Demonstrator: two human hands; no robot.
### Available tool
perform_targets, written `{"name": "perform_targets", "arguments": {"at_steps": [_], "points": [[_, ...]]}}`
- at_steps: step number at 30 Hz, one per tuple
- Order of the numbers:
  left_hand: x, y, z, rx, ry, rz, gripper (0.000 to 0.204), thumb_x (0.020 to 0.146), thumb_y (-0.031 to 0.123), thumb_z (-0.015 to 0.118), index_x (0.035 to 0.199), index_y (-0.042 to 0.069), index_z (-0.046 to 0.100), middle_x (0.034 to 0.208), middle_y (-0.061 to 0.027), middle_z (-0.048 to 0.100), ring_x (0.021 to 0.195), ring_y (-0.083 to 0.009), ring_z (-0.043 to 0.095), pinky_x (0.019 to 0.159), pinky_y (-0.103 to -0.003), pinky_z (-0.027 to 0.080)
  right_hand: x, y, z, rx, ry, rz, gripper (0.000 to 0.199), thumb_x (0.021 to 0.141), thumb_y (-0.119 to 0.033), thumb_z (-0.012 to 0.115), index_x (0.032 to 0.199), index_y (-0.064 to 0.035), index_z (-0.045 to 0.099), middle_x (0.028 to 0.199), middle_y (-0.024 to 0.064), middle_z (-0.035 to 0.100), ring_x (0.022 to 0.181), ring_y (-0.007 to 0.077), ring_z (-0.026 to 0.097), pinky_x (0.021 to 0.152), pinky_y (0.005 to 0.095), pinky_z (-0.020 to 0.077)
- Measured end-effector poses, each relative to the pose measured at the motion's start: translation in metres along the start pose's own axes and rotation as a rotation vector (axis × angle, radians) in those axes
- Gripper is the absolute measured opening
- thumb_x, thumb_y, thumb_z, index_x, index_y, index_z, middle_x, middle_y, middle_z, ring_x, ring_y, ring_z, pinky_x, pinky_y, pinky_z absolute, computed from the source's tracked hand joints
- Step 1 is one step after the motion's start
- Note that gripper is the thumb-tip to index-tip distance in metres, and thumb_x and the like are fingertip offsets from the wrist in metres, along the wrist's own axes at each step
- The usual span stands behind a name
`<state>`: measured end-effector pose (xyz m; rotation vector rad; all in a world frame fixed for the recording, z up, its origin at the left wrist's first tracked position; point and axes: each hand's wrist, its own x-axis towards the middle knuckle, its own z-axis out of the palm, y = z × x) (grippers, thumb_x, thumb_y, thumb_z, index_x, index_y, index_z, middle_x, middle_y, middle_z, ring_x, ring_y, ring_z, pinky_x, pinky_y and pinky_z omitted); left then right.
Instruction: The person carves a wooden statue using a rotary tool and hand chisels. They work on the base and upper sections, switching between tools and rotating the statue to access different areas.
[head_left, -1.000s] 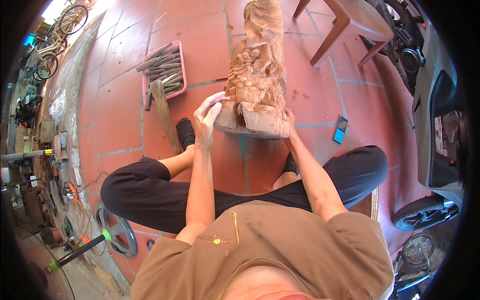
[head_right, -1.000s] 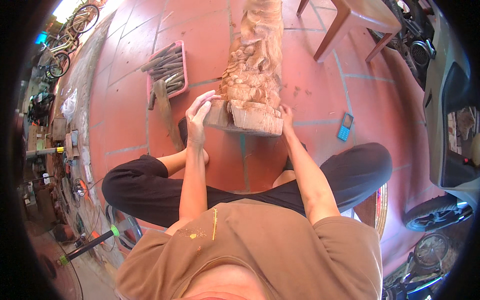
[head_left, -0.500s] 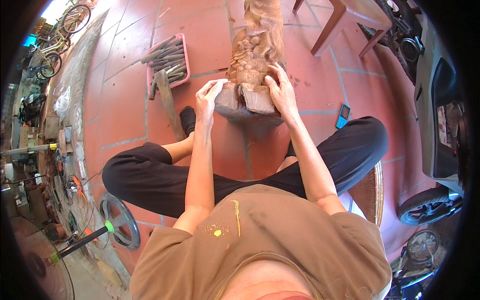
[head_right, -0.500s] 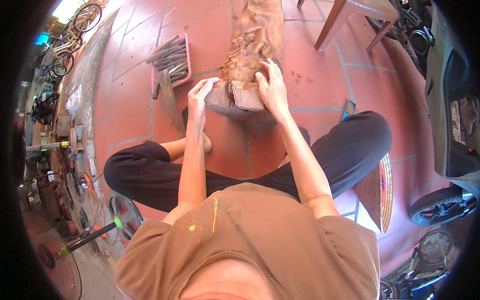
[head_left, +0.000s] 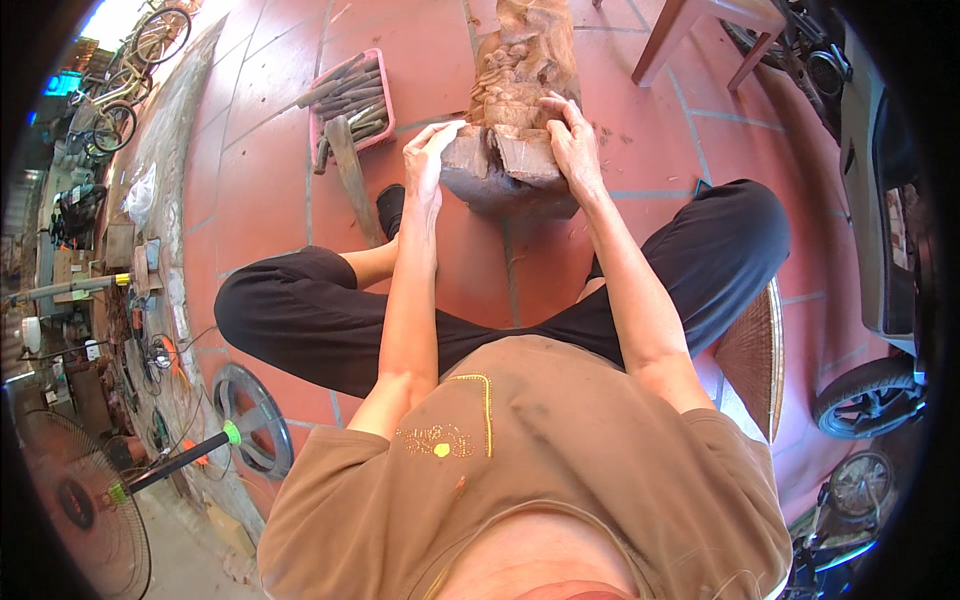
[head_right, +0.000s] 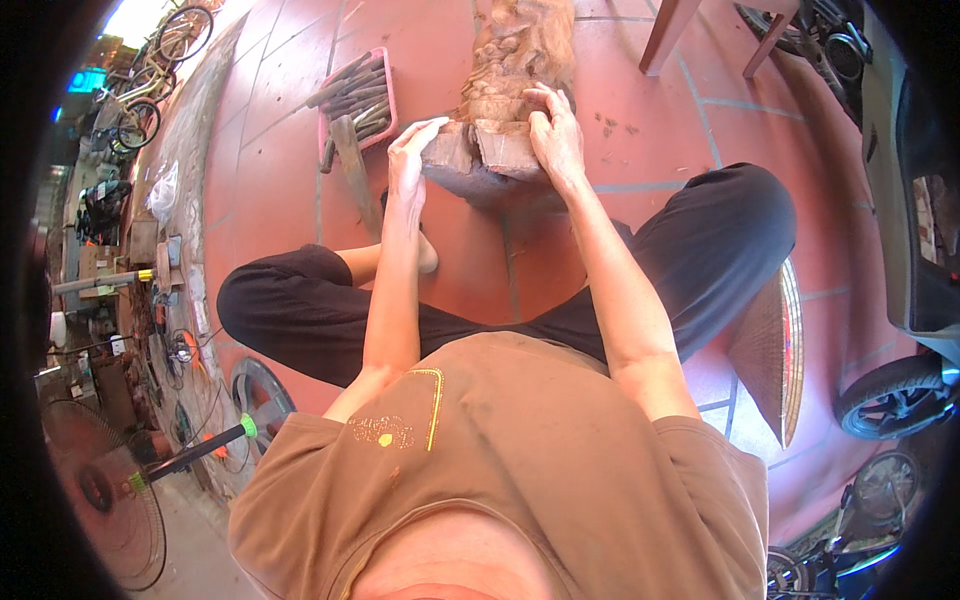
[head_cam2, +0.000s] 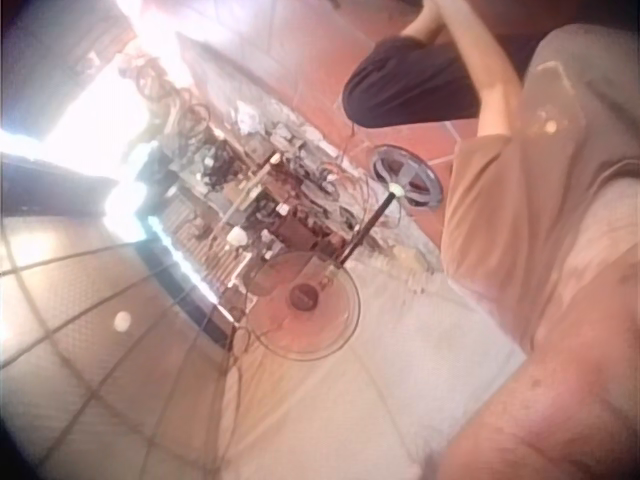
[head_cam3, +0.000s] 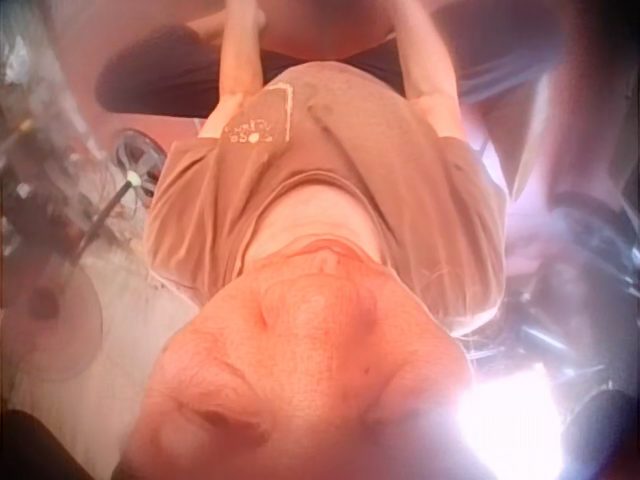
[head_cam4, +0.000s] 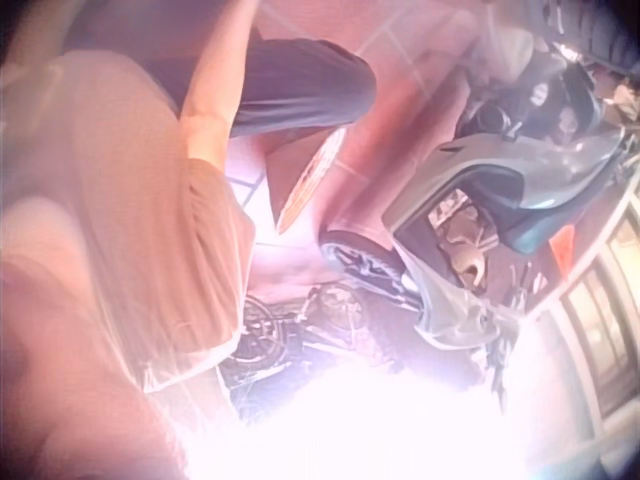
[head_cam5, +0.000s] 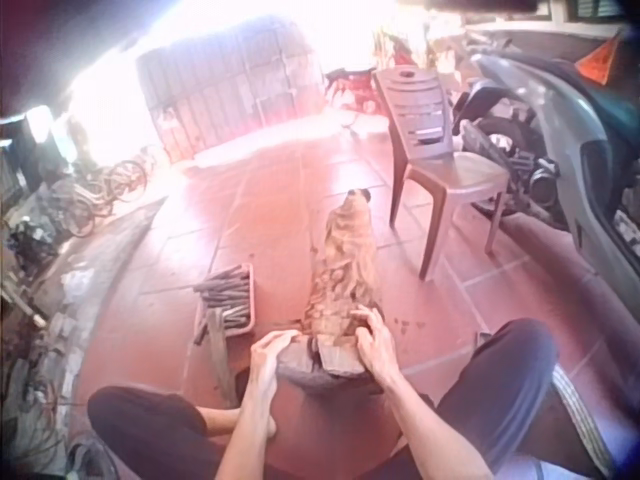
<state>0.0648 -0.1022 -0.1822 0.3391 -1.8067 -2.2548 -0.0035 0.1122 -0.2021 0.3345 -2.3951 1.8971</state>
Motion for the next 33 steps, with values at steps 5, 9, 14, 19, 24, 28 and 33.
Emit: {"name": "perform_targets", "arguments": {"at_steps": [5,9,14,19,24,28,33], "points": [[-0.006,0.000,-0.004,0.032,0.019,-0.054,0.019,0.093,0.010,0.060,0.104,0.002,0.074,0.102,-0.0043,0.073,0.095,-0.0122,0.065,0.089,-0.026,0.047,-0.007,-0.011,-0.002,0.069,0.000,0.040,0.038,0.085,-0.002,0.046,0.118,-0.0045,0.065,0.146,0.0107,0.054,0.145,0.0289,0.035,0.117,0.0367,0.0275],[-0.013,0.005,0.004,0.025,0.051,-0.065,0.019,0.094,0.009,0.059,0.101,0.002,0.075,0.099,-0.0031,0.073,0.093,-0.0104,0.064,0.086,-0.025,0.047,-0.008,-0.013,-0.003,0.088,0.027,0.086,0.038,0.082,0.000,0.049,0.115,-0.0051,0.067,0.143,0.0107,0.057,0.145,0.0282,0.037,0.117,0.0362,0.0287],[-0.014,0.001,0.005,-0.023,0.025,-0.040,0.022,0.097,0.013,0.056,0.105,0.002,0.074,0.103,-0.0050,0.073,0.096,-0.0116,0.063,0.090,-0.026,0.046,-0.008,-0.005,-0.005,0.325,0.064,0.156,0.031,0.090,0.001,0.050,0.117,-0.0024,0.066,0.137,0.0105,0.061,0.139,0.0222,0.044,0.114,0.0331,0.0331],[-0.010,0.006,-0.001,-0.162,0.030,-0.068,0.032,0.101,0.022,0.052,0.113,-0.003,0.068,0.110,-0.0137,0.072,0.105,-0.0192,0.064,0.099,-0.032,0.044,0.016,-0.001,-0.044,0.824,0.123,0.446,0.035,0.101,-0.008,0.045,0.134,0.0046,0.049,0.137,0.0219,0.057,0.128,0.0318,0.056,0.109,0.0406,0.0459],[-0.003,0.008,-0.007,-0.408,0.171,-0.264,0.040,0.104,0.030,0.050,0.122,-0.004,0.061,0.116,-0.0176,0.069,0.112,-0.0278,0.062,0.099,-0.038,0.047,0.019,0.020,-0.071,0.808,0.306,0.532,0.035,0.101,-0.007,0.043,0.134,0.0031,0.048,0.135,0.0227,0.058,0.123,0.0344,0.060,0.104,0.0414,0.0502],[-0.001,0.001,-0.008,-0.329,0.202,-0.237,0.035,0.101,0.022,0.057,0.123,-0.004,0.061,0.118,-0.0197,0.068,0.115,-0.0293,0.061,0.102,-0.043,0.048,0.020,0.035,-0.085,0.835,0.408,0.541,0.034,0.100,-0.005,0.042,0.132,0.0030,0.049,0.129,0.0226,0.062,0.117,0.0340,0.064,0.097,0.0422,0.0548],[0.001,0.000,-0.011,-0.272,0.209,-0.212,0.026,0.098,0.013,0.060,0.118,-0.003,0.064,0.118,-0.0157,0.068,0.113,-0.0254,0.063,0.102,-0.042,0.050,0.023,0.042,-0.096,0.904,0.509,0.490,0.032,0.099,-0.003,0.041,0.129,0.0031,0.050,0.125,0.0233,0.064,0.112,0.0329,0.067,0.092,0.0426,0.0581]]}}
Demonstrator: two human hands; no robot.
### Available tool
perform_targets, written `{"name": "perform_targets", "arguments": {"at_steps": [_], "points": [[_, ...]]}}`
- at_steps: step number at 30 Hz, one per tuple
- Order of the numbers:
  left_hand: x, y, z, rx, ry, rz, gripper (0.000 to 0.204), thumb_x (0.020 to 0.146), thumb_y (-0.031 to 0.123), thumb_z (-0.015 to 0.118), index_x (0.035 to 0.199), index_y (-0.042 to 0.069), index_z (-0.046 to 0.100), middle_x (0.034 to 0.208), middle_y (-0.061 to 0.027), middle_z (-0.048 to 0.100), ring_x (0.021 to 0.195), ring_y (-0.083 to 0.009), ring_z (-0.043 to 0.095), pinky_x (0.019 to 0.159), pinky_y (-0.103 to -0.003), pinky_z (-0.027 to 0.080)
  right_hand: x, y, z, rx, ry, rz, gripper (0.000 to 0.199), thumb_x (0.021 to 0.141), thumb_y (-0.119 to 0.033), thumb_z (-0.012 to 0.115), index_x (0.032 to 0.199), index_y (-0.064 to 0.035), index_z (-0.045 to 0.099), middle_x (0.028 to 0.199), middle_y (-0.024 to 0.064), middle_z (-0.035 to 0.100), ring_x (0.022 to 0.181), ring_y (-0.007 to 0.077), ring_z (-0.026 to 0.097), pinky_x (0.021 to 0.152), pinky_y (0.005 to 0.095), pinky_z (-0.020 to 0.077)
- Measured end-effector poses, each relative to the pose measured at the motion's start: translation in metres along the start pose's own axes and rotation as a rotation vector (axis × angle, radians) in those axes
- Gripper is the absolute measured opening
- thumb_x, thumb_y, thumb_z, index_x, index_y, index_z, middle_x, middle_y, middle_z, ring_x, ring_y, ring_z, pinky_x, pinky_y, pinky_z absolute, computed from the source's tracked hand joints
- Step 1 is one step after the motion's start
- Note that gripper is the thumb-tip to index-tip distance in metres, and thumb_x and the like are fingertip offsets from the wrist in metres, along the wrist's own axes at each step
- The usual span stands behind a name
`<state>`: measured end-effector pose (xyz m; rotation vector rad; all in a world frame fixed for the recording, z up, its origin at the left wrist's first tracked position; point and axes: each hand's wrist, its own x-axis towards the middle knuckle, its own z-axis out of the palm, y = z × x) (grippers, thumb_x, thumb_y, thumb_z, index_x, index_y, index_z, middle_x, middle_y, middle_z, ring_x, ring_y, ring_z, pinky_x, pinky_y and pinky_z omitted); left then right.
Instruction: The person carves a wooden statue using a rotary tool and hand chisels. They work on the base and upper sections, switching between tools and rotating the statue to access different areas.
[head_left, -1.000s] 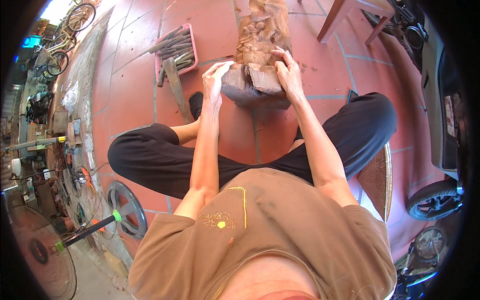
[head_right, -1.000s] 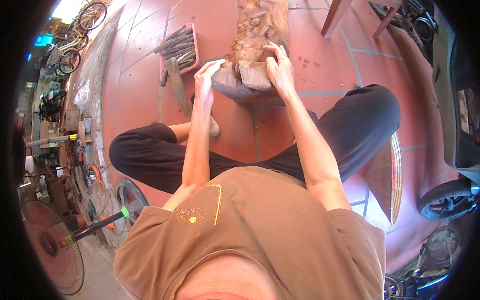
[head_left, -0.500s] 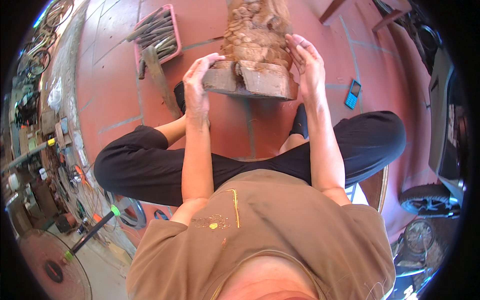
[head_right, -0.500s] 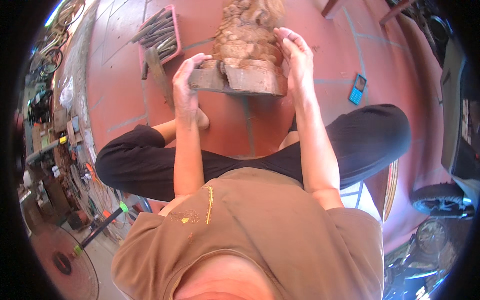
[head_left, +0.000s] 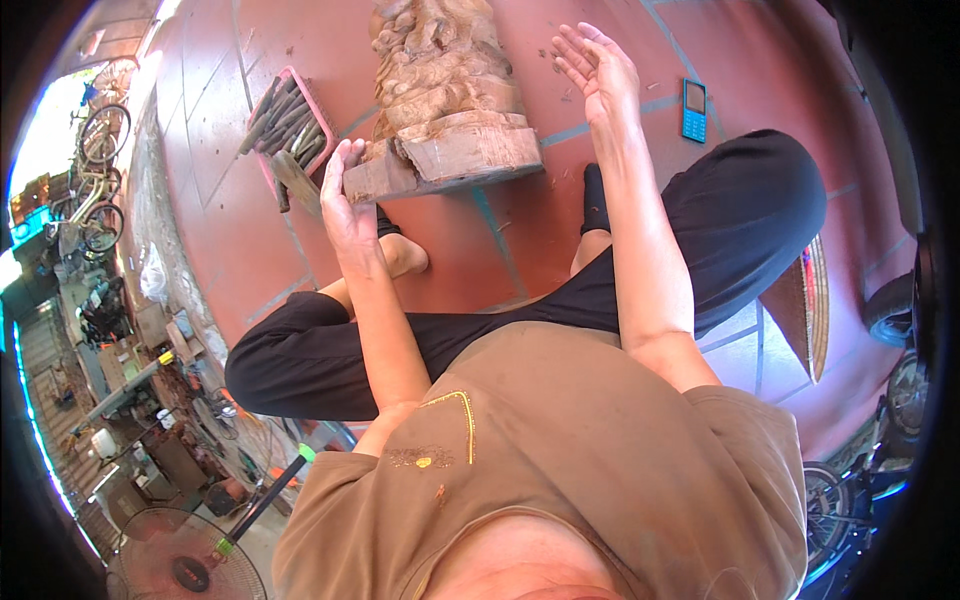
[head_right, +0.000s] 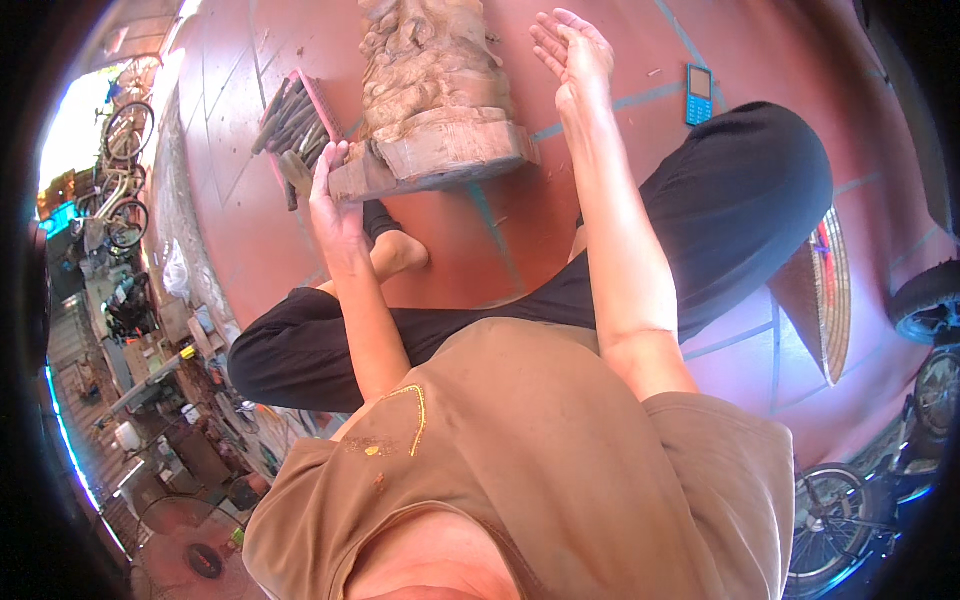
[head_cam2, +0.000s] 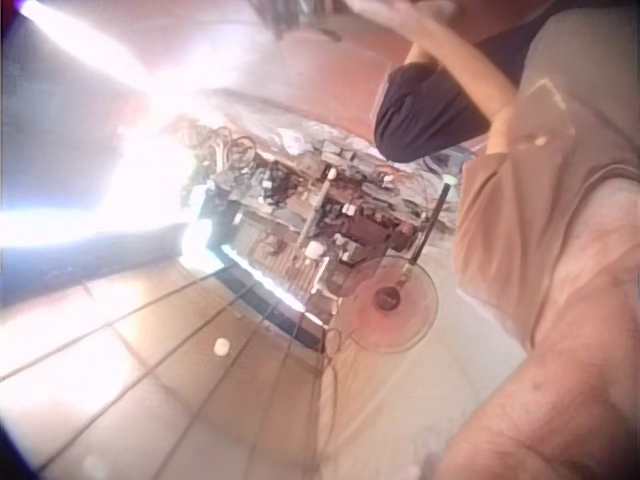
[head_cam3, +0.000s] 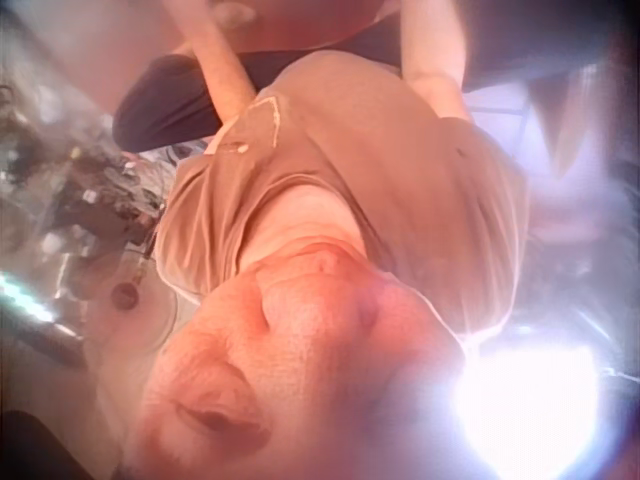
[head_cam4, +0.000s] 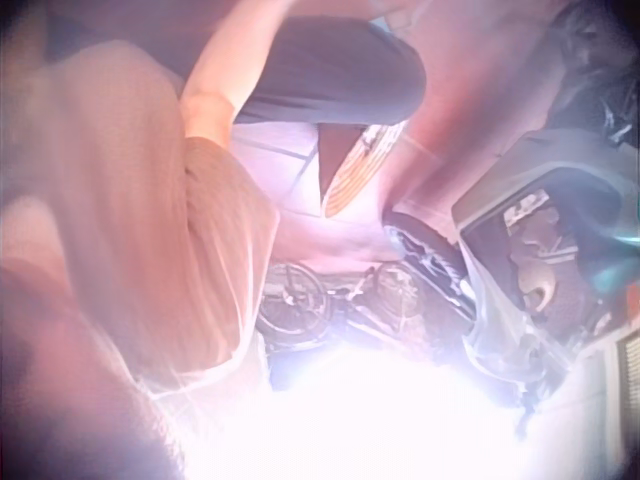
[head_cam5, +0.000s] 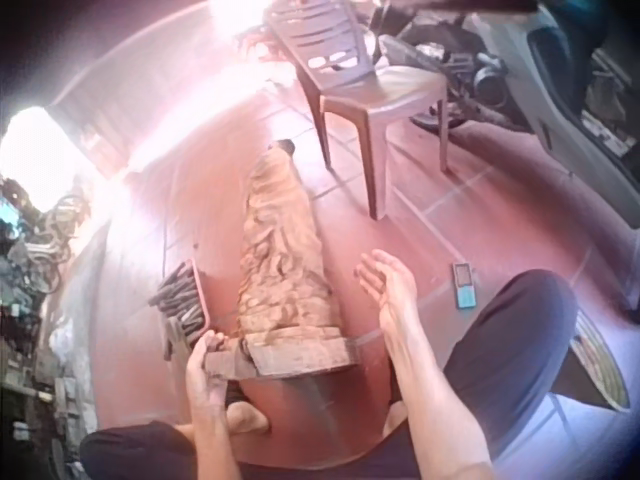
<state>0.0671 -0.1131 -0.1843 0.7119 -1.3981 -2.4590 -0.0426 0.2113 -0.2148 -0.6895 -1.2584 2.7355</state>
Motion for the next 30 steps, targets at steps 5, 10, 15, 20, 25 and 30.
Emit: {"name": "perform_targets", "arguments": {"at_steps": [5,10,15,20,25,30], "points": [[0.001,0.000,0.000,0.021,-0.014,0.006,0.025,0.098,0.014,0.059,0.117,-0.002,0.065,0.112,-0.0139,0.069,0.109,-0.0237,0.064,0.098,-0.038,0.052,0.020,0.011,-0.017,0.098,-0.011,-0.015,0.030,0.098,-0.001,0.043,0.126,0.0032,0.052,0.120,0.0226,0.067,0.105,0.0317,0.070,0.085,0.0415,0.0613],[0.012,-0.001,-0.014,-0.041,-0.069,-0.009,0.023,0.099,0.013,0.059,0.115,-0.002,0.066,0.110,-0.0124,0.070,0.108,-0.0242,0.065,0.099,-0.039,0.052,0.020,0.010,-0.017,0.162,0.010,-0.006,0.029,0.097,0.000,0.044,0.124,0.0025,0.053,0.118,0.0225,0.068,0.101,0.0304,0.072,0.082,0.0402,0.0623],[0.016,0.002,-0.019,-0.043,-0.085,-0.085,0.023,0.098,0.014,0.060,0.116,0.000,0.066,0.107,-0.0107,0.071,0.106,-0.0247,0.066,0.098,-0.042,0.052,0.019,0.002,-0.016,0.285,0.090,-0.035,0.030,0.095,-0.010,0.053,0.124,-0.0035,0.059,0.117,0.0146,0.069,0.098,0.0242,0.069,0.082,0.0364,0.0548],[0.013,0.006,-0.010,0.031,-0.079,-0.095,0.021,0.098,0.015,0.060,0.114,0.003,0.067,0.105,-0.0074,0.072,0.103,-0.0233,0.067,0.096,-0.044,0.053,0.019,-0.009,-0.025,0.329,0.139,-0.056,0.030,0.092,-0.007,0.055,0.122,-0.0031,0.059,0.113,0.0132,0.070,0.093,0.0226,0.069,0.074,0.0340,0.0540],[0.024,0.013,-0.018,0.026,-0.099,-0.140,0.019,0.098,0.015,0.061,0.112,0.005,0.068,0.102,-0.0062,0.073,0.099,-0.0222,0.068,0.094,-0.043,0.053,0.018,-0.021,-0.034,0.417,0.162,-0.050,0.032,0.091,-0.005,0.056,0.123,-0.0032,0.058,0.113,0.0132,0.070,0.090,0.0222,0.069,0.071,0.0326,0.0537],[0.027,0.014,-0.017,0.061,-0.124,-0.156,0.017,0.097,0.013,0.063,0.111,0.006,0.069,0.098,-0.0048,0.072,0.097,-0.0212,0.068,0.092,-0.042,0.054,0.024,-0.024,-0.044,0.463,0.191,-0.066,0.032,0.091,-0.004,0.056,0.123,-0.0035,0.057,0.112,0.0136,0.069,0.088,0.0218,0.069,0.068,0.0312,0.0536]]}}
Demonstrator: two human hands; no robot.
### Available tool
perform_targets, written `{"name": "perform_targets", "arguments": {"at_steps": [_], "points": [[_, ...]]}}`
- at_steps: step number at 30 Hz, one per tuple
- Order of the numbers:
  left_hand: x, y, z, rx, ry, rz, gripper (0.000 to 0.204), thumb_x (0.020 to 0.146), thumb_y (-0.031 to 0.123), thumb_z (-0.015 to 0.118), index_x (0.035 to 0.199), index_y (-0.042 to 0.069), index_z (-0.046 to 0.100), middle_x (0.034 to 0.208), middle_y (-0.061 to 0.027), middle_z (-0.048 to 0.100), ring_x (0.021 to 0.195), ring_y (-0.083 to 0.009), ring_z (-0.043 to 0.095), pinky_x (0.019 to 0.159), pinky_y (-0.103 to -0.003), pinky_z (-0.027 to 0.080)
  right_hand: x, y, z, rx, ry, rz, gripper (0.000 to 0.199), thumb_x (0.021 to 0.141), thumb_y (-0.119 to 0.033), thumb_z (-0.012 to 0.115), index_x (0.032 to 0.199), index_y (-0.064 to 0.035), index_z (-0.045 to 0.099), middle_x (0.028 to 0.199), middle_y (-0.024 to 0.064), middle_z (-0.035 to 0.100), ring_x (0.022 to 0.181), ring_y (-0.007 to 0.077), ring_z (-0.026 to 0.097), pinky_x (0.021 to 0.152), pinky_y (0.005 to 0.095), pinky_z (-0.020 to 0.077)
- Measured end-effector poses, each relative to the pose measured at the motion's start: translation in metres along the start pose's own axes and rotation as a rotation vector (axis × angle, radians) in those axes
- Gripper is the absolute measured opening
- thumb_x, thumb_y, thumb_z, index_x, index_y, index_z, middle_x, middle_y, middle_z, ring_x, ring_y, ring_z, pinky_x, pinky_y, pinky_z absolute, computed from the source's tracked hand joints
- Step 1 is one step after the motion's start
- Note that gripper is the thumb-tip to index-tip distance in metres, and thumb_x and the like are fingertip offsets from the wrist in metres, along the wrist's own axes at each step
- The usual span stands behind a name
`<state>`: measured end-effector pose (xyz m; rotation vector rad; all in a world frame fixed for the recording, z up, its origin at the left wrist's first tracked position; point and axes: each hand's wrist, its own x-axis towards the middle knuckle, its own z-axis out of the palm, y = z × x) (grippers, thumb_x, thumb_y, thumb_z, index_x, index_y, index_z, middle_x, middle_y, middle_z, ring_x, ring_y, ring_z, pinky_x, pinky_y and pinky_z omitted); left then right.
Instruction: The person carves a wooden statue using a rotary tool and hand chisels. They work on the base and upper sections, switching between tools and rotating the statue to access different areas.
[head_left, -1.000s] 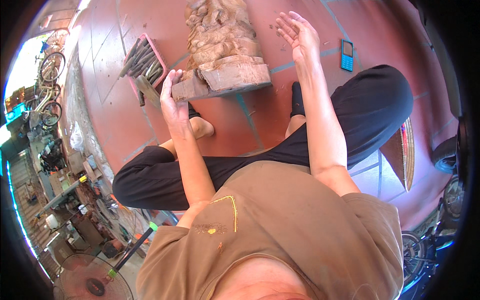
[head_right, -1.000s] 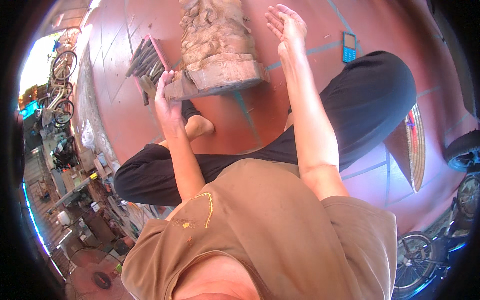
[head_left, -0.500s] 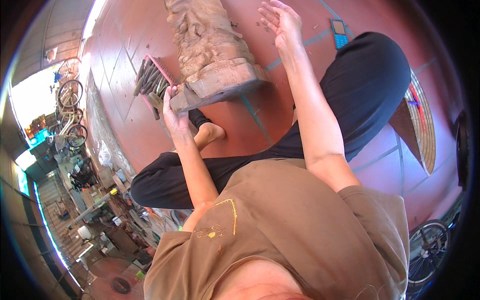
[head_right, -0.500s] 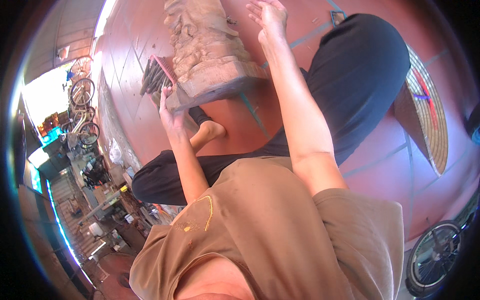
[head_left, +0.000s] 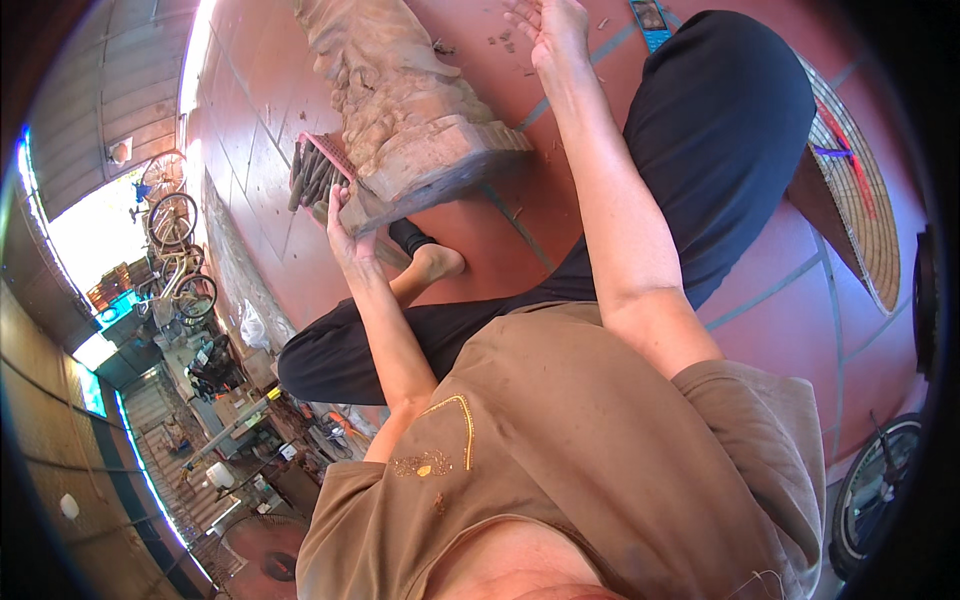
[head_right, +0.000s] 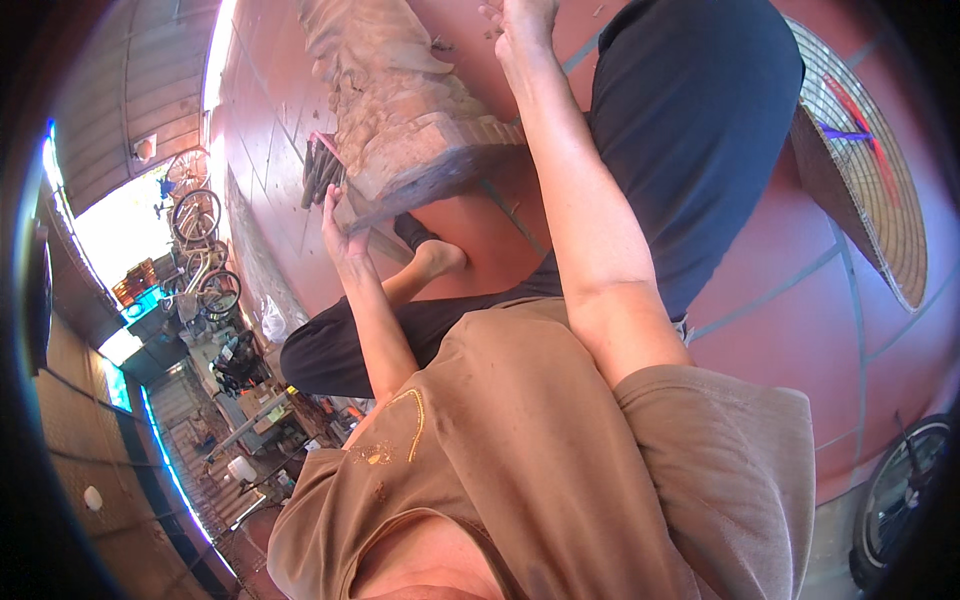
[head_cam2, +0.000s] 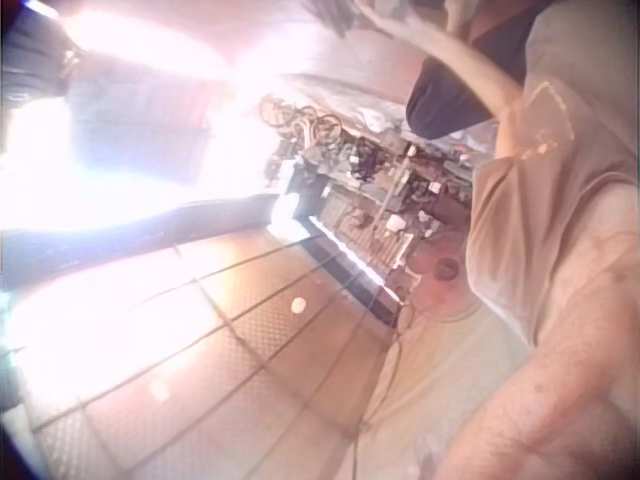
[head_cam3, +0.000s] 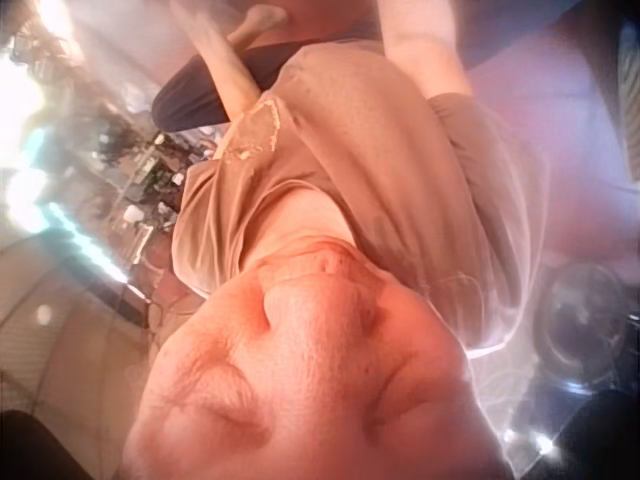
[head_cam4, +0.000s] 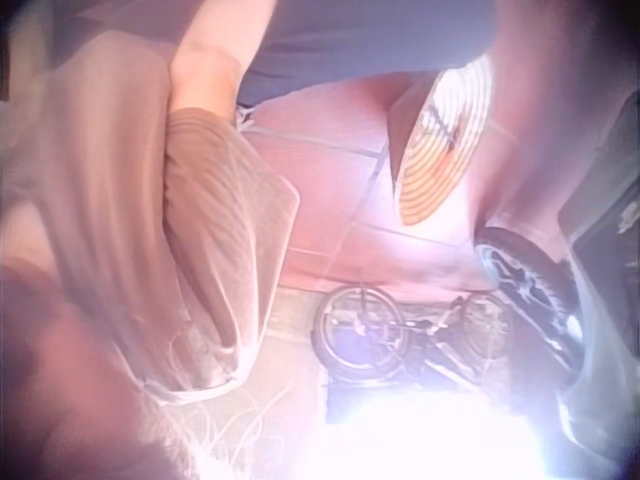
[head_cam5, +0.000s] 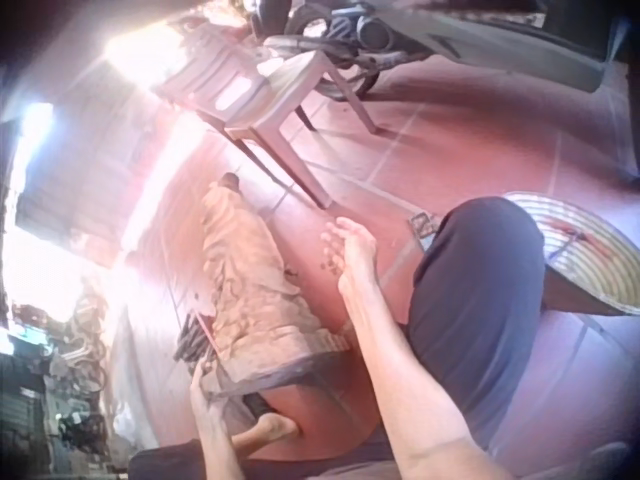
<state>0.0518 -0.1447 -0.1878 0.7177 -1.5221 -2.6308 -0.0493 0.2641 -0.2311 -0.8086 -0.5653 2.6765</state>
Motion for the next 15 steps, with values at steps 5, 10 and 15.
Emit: {"name": "perform_targets", "arguments": {"at_steps": [5,10,15], "points": [[-0.0027,0.0008,0.0062,0.010,0.017,-0.015,0.017,0.098,0.013,0.062,0.112,0.007,0.067,0.098,-0.0035,0.071,0.097,-0.0215,0.068,0.093,-0.046,0.053,0.0023,0.0020,-0.0033,0.023,-0.001,0.010,0.031,0.092,-0.005,0.057,0.123,-0.0033,0.057,0.113,0.0142,0.070,0.089,0.0221,0.070,0.070,0.0321,0.0542],[-0.0049,-0.0032,0.0093,0.029,0.034,0.024,0.018,0.097,0.014,0.063,0.112,0.006,0.067,0.096,-0.0042,0.070,0.095,-0.0213,0.067,0.089,-0.042,0.056,-0.0007,0.0011,-0.0045,-0.005,-0.008,0.008,0.030,0.094,-0.008,0.053,0.124,-0.0029,0.057,0.115,0.0155,0.070,0.091,0.0234,0.071,0.071,0.0331,0.0554],[-0.0031,-0.0057,0.0085,0.017,0.020,0.029,0.018,0.097,0.013,0.062,0.112,0.005,0.066,0.095,-0.0053,0.069,0.093,-0.0213,0.067,0.090,-0.042,0.056,-0.0006,0.0075,-0.0106,-0.063,-0.051,-0.001,0.033,0.098,-0.012,0.047,0.128,-0.0025,0.055,0.117,0.0168,0.069,0.091,0.0243,0.071,0.073,0.0341,0.0562]]}}
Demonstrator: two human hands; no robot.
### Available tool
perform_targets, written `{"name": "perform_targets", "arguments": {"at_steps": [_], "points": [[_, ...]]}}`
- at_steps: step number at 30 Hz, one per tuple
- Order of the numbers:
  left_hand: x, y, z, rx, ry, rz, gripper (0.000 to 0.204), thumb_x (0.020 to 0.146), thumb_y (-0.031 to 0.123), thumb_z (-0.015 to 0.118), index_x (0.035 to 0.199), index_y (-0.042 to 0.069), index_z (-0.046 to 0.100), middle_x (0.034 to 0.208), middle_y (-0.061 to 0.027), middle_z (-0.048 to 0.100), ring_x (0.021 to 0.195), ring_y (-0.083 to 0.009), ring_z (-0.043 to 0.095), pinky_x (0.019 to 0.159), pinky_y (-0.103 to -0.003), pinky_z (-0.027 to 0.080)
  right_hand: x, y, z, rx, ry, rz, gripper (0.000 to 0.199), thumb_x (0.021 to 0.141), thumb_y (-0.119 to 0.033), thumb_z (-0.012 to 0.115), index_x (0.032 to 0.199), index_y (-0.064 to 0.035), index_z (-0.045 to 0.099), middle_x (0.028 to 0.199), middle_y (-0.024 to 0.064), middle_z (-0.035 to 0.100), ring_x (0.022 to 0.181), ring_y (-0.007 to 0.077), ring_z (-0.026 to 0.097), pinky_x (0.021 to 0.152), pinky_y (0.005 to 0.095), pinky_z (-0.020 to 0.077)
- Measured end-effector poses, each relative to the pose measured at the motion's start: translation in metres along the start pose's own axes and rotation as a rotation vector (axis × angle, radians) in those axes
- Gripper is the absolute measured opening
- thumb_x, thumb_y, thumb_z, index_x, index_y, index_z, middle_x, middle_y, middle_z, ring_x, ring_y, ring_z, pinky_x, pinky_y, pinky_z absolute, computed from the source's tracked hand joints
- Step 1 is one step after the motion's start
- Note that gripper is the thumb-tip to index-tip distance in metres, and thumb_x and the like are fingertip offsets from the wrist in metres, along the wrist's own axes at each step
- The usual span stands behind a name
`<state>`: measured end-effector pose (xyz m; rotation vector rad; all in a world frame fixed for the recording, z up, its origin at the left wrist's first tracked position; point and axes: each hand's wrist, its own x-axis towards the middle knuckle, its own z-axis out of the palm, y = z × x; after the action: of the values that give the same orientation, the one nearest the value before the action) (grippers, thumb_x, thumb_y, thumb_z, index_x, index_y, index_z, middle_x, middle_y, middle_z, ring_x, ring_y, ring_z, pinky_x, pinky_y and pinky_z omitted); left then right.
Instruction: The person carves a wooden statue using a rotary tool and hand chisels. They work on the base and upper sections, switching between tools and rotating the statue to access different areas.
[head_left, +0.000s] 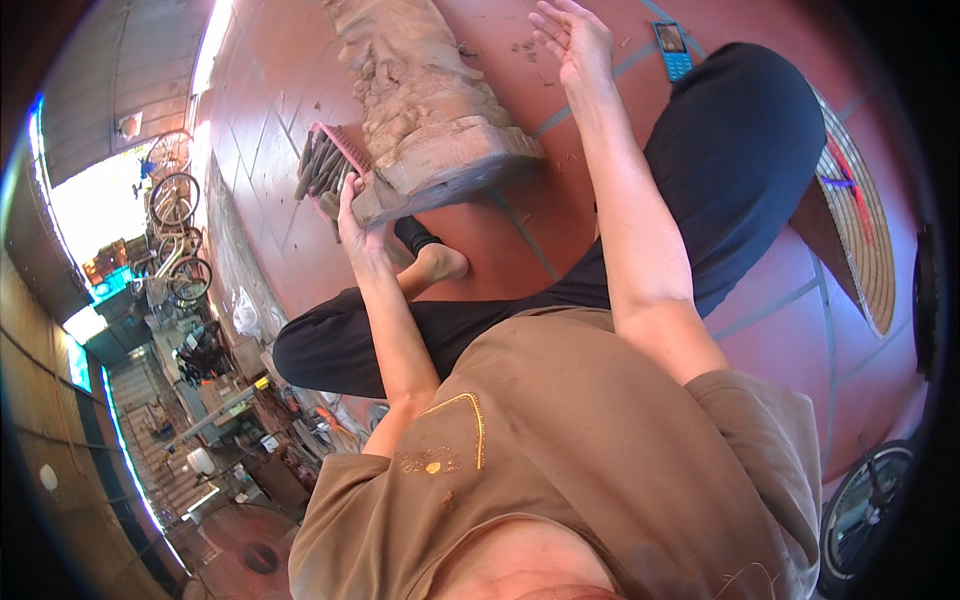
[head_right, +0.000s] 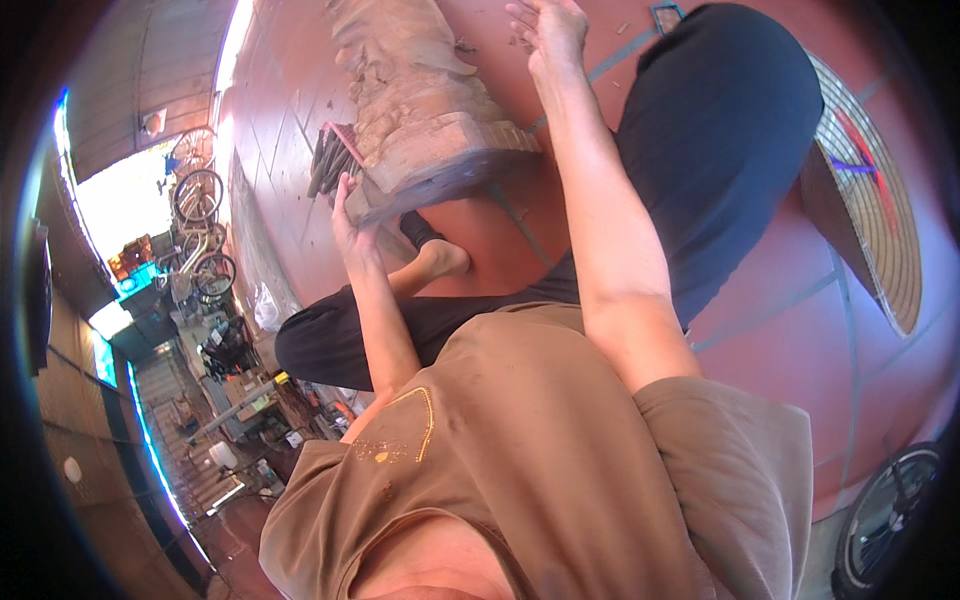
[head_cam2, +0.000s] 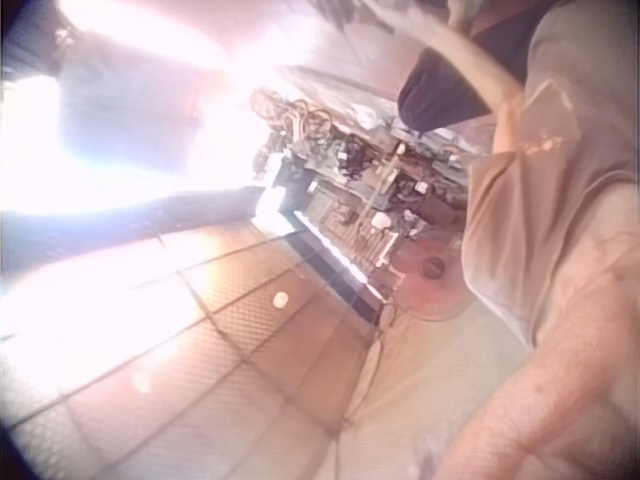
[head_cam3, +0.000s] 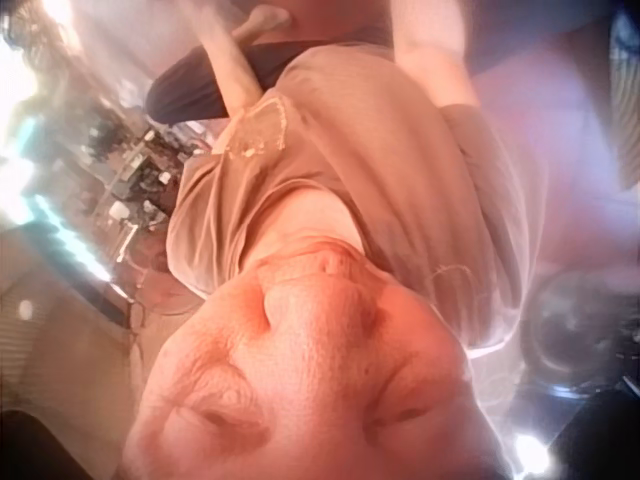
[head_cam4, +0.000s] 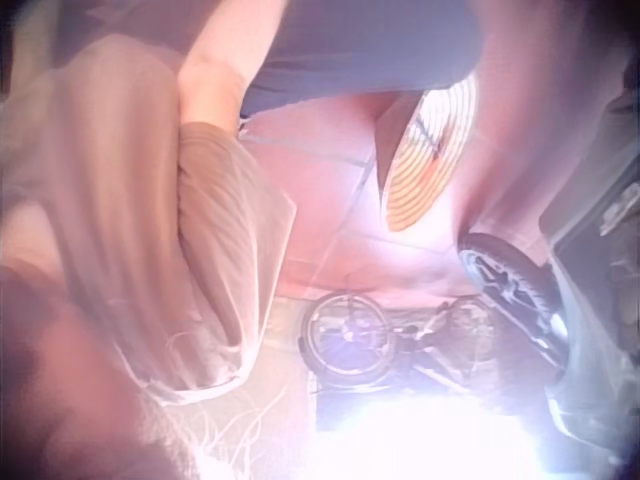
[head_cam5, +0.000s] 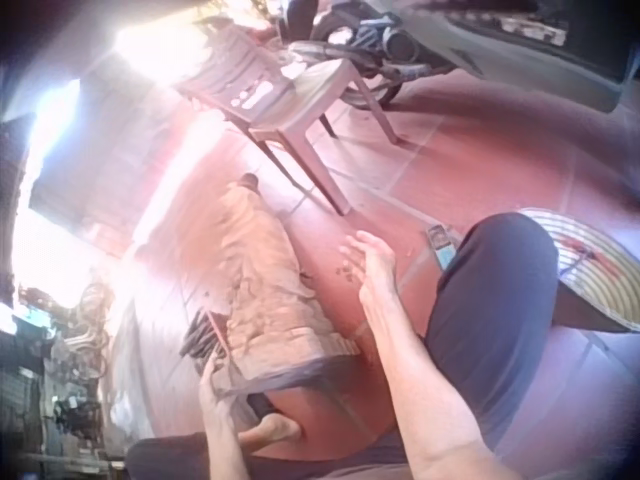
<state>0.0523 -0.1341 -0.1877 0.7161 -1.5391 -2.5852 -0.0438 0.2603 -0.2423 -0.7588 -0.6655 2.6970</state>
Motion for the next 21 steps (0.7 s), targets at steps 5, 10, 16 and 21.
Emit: {"name": "perform_targets", "arguments": {"at_steps": [5,10,16,21], "points": [[0.011,-0.002,-0.020,-0.068,-0.029,0.009,0.020,0.094,0.015,0.067,0.109,0.003,0.068,0.094,-0.0077,0.071,0.091,-0.0218,0.068,0.088,-0.039,0.056,-0.003,0.016,-0.001,-0.206,-0.179,0.028,0.029,0.098,-0.008,0.051,0.126,0.0000,0.056,0.120,0.0185,0.068,0.100,0.0265,0.072,0.083,0.0380,0.0600],[0.000,-0.013,-0.004,-0.126,0.049,0.067,0.020,0.095,0.016,0.065,0.108,0.002,0.068,0.101,-0.0131,0.072,0.094,-0.0240,0.068,0.087,-0.039,0.055,-0.034,0.019,0.024,-0.597,-0.385,0.042,0.033,0.100,-0.023,0.058,0.129,-0.0073,0.059,0.126,0.0086,0.068,0.113,0.0210,0.065,0.096,0.0361,0.0514],[-0.006,-0.030,-0.015,-0.226,0.083,0.099,0.027,0.100,0.018,0.057,0.119,0.000,0.062,0.113,-0.0168,0.069,0.108,-0.0284,0.063,0.099,-0.041,0.049,-0.047,0.027,0.031,-0.740,-0.473,0.116,0.037,0.101,-0.026,0.057,0.133,-0.0077,0.056,0.134,0.0089,0.063,0.124,0.0216,0.059,0.102,0.0366,0.0462],[0.007,-0.067,-0.043,-0.391,0.125,0.101,0.026,0.102,0.021,0.053,0.115,0.002,0.064,0.106,-0.0123,0.070,0.102,-0.0237,0.065,0.095,-0.037,0.049,-0.057,0.045,0.042,-0.815,-0.537,0.154,0.039,0.100,-0.027,0.059,0.134,-0.0071,0.056,0.134,0.0078,0.062,0.125,0.0218,0.057,0.104,0.0386,0.0444]]}}
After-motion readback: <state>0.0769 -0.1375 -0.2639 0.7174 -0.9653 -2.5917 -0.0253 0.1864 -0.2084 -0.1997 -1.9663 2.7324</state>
